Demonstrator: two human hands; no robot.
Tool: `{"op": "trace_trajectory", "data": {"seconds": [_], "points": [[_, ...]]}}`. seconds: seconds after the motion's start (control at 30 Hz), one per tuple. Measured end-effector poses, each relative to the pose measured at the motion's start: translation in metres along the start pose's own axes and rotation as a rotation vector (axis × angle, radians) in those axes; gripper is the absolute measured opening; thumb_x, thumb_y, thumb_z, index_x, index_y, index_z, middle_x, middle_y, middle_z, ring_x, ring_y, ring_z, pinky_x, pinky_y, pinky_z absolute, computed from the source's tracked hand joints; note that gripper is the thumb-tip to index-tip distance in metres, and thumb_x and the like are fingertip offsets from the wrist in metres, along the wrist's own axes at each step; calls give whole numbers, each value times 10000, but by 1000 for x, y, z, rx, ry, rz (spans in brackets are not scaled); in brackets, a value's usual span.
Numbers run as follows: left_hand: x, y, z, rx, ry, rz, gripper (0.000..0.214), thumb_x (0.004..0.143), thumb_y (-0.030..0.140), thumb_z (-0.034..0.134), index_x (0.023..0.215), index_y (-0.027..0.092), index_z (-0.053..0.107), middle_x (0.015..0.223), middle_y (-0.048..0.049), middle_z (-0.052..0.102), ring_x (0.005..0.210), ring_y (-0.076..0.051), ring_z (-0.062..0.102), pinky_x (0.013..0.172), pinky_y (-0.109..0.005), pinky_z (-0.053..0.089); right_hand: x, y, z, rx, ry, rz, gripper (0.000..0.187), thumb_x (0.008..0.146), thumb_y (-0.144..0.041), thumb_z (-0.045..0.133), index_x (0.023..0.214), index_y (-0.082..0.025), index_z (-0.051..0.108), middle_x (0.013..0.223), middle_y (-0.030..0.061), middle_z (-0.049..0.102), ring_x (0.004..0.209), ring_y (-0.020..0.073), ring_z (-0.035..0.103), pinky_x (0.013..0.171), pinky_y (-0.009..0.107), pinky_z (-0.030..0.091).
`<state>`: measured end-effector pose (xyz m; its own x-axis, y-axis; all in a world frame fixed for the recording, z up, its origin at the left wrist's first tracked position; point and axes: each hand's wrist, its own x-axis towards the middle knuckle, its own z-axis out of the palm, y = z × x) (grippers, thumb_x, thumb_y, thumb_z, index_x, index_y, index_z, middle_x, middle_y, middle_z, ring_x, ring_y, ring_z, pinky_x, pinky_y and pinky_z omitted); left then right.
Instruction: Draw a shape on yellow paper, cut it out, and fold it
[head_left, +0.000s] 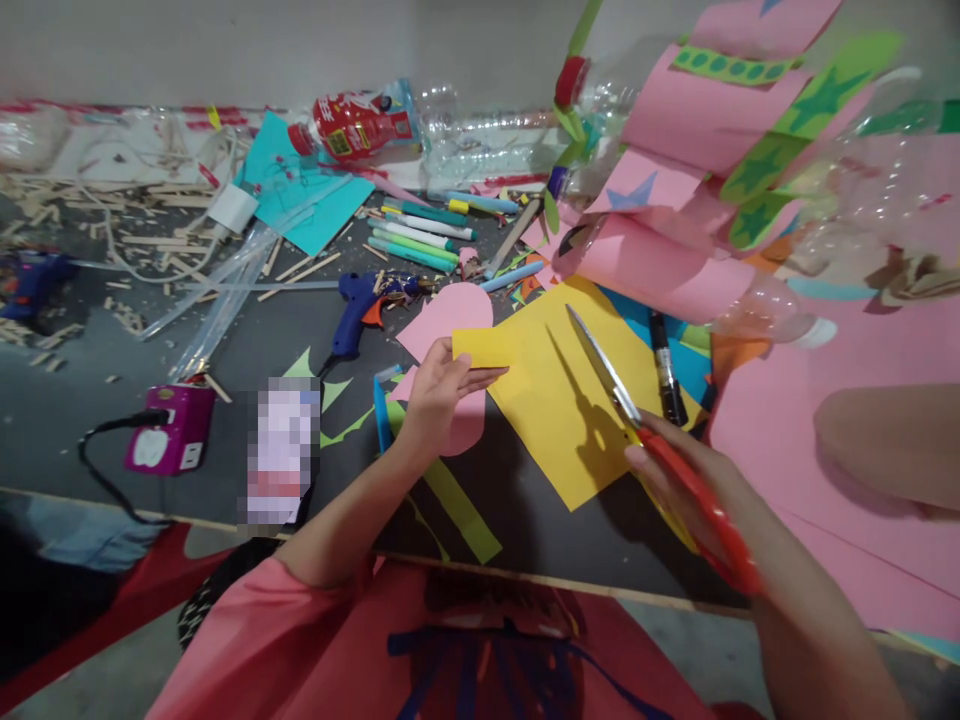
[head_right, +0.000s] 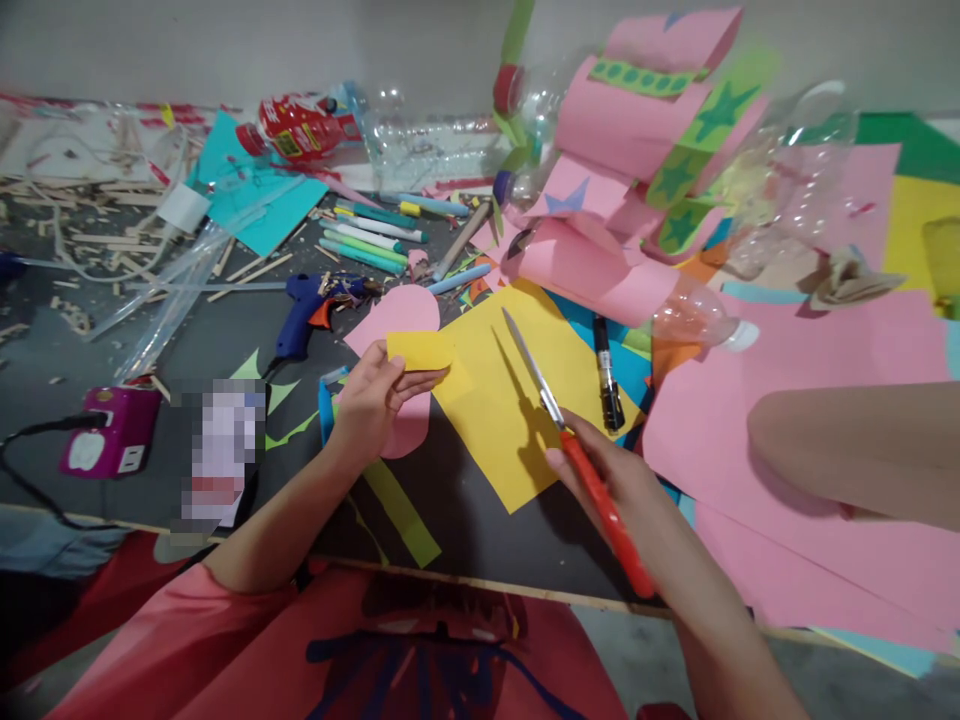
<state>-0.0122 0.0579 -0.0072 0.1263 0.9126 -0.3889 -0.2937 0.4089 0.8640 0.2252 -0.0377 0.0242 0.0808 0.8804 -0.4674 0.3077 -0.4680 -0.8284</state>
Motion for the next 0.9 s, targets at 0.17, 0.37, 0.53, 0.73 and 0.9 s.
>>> {"op": "trace_trajectory", "data": {"seconds": [0.17, 0.37, 0.53, 0.73, 0.9], "points": [[1, 2, -1, 47, 6, 60, 301, 722, 392, 714, 806, 200, 499, 683, 10, 706, 630, -144, 717, 632, -249, 552, 18, -11, 19, -423, 98, -86, 487, 827, -393, 595, 1276, -202, 598, 1231, 142, 675, 1104, 366, 637, 911, 507, 502], [3, 8, -2, 116, 48, 95, 265, 677, 327, 737, 762, 200, 521, 478, 77, 573, 423, -82, 545, 483, -207, 455, 33, -2, 28, -541, 249, -273, 486, 832, -374, 557, 1268, -161, 583, 1125, 158, 688, 1029, 329, 656, 874, 471, 516], [0, 21, -3, 236, 26, 96, 246, 627, 290, 788, 730, 180, 593, 572, 49, 580, 489, -79, 537, 490, -203, 442, 34, 1, 20, -665, 276, -380, 457, 902, -386, 502, 1299, -168, 562, 1103, 163, 681, 992, 321, 647, 824, 452, 514], [4, 29, 0, 160, 94, 216, 153, 715, 252, 717, 749, 201, 576, 685, 32, 589, 609, -89, 565, 597, -208, 477, 34, -22, 12, -835, 308, -417, 325, 948, -372, 456, 1083, -172, 675, 889, 142, 703, 830, 313, 637, 700, 415, 474], [17, 17, -4, 62, 192, 246, 156, 731, 245, 670, 730, 212, 518, 692, 46, 542, 582, -79, 536, 562, -190, 454, 62, -43, 38, -961, 199, -617, 329, 940, -428, 484, 879, -159, 663, 841, 143, 670, 827, 317, 602, 747, 424, 444]]}}
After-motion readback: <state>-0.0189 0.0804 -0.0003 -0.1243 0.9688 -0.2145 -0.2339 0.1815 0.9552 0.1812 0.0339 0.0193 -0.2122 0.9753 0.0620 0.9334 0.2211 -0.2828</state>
